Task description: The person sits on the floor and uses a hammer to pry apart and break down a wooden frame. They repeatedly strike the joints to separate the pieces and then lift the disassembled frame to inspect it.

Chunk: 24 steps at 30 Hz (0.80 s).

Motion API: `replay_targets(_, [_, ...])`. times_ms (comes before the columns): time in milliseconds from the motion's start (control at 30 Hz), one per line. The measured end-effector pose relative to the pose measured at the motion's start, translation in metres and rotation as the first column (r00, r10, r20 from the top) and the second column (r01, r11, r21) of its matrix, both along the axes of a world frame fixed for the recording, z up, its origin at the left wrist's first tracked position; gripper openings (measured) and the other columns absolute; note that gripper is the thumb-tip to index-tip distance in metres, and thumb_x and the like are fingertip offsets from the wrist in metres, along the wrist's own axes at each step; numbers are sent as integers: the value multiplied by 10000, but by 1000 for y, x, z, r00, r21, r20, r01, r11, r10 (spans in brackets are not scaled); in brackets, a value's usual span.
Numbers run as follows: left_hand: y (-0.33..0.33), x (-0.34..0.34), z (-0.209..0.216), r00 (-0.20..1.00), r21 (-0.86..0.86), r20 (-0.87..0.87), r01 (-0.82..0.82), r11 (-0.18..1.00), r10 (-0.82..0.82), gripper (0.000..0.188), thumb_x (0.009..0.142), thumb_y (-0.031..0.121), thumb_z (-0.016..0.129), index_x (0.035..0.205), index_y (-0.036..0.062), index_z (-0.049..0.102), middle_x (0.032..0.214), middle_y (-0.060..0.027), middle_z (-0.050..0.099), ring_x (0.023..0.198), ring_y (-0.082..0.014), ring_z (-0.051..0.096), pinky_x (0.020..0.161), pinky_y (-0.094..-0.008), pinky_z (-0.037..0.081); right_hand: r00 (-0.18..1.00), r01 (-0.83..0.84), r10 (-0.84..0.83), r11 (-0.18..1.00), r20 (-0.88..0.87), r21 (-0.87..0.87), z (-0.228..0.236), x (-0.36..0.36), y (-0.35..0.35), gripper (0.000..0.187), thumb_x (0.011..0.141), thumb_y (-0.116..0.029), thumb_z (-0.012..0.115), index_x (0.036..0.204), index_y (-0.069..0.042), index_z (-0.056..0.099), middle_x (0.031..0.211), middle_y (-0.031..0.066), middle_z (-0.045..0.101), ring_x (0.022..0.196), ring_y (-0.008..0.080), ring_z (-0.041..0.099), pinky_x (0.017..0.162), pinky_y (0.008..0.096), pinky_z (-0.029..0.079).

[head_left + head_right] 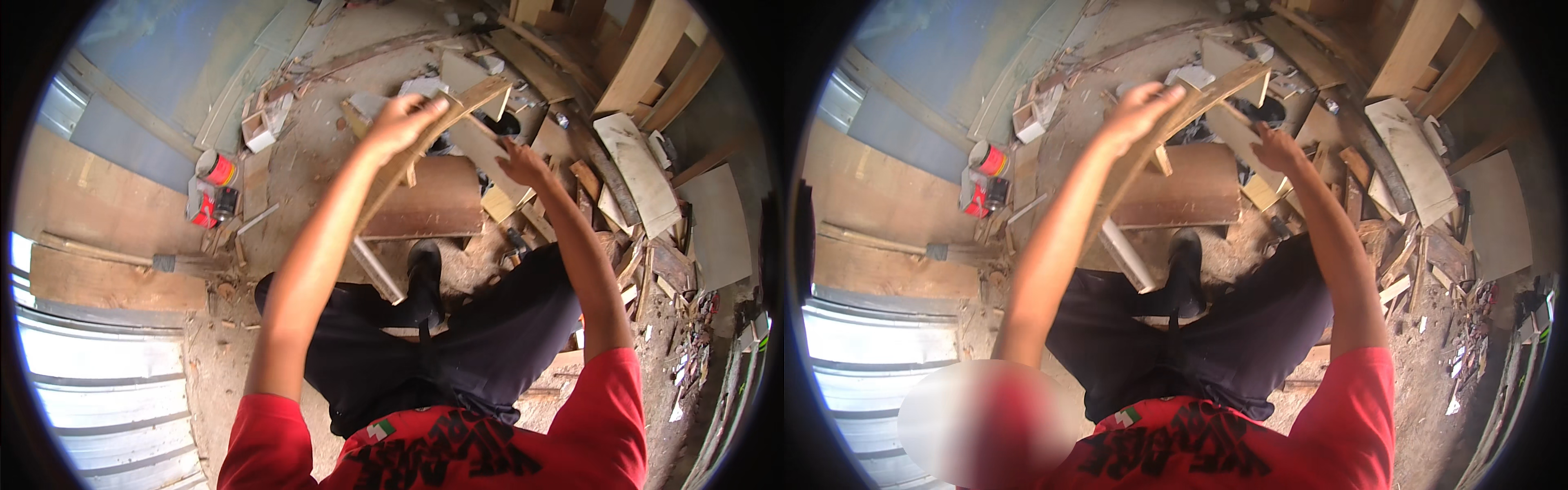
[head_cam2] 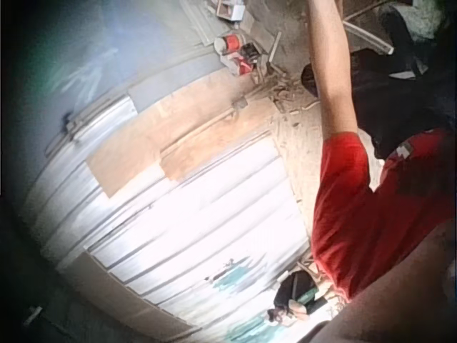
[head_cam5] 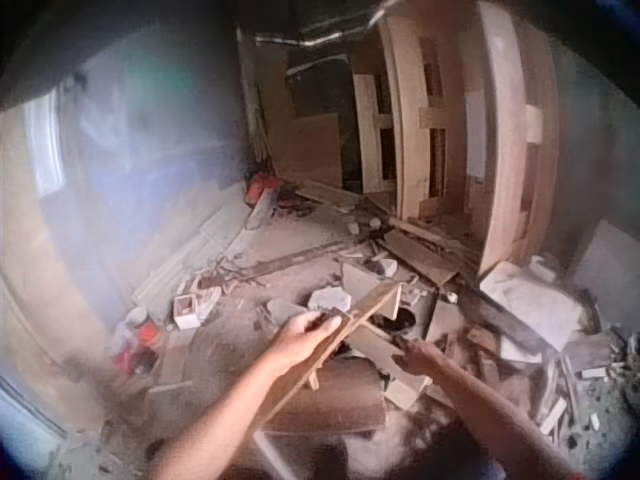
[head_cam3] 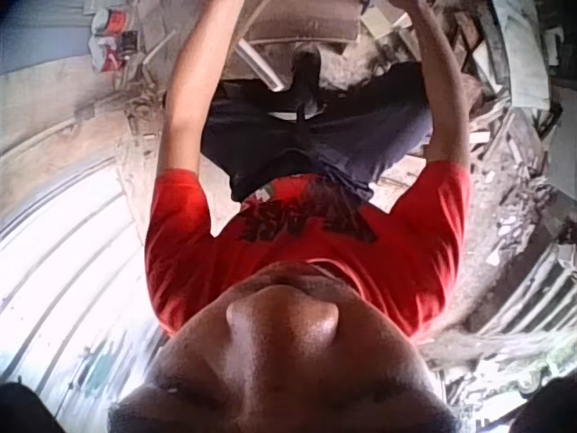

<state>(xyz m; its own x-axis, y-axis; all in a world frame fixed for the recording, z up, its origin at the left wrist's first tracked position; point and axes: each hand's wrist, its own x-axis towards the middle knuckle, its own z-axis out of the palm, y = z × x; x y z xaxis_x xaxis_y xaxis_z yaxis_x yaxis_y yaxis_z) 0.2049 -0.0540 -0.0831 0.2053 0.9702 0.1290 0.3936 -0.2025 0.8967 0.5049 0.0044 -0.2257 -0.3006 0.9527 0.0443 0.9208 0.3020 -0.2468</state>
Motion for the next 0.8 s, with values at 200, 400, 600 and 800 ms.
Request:
replay_targets(200, [80, 61, -129, 995, 70, -96, -18, 997, 24, 334, 920, 309, 680, 1030, -4, 717, 974, -146, 740, 921, -201, 684, 827, -356, 516, 903, -104, 141, 988, -406, 113, -8, 2, -6, 446, 955, -278, 582, 1305, -18, 486, 995, 273, 676, 965, 431, 652, 813, 475, 509])
replay_targets(400, [95, 86, -141, 990, 67, -105, -88, 994, 95, 312, 883, 280, 703, 1042, 11, 722, 994, -187, 736, 932, -282, 716, 835, -364, 536, 786, -37, 10, 999, -618, -31, 3, 1, -11, 498, 990, -455, 510, 1202, -20, 631, 1018, 260, 683, 1003, 421, 653, 880, 450, 492])
replay_targets(600, [90, 46, -128, 977, 90, -212, 45, 995, -25, 465, 922, 297, 684, 1256, -20, 624, 1202, -197, 681, 1140, -275, 647, 971, -362, 482, 872, -87, -2, 983, -490, -159, 35, -24, 10, 649, 940, -599, 539, 1203, -14, 639, 1029, 264, 690, 1030, 423, 651, 893, 451, 498])
replay_targets(800, [9, -1, -93, 935, 222, -335, 196, 955, -114, 532, 966, 339, 624, 1370, 4, 540, 1415, -175, 552, 1339, -279, 498, 1112, -374, 367, 973, -111, 73, 979, -218, -171, 15, -11, 19, 772, 878, -669, 561, 1289, -15, 568, 1171, 257, 655, 1118, 403, 623, 969, 456, 484])
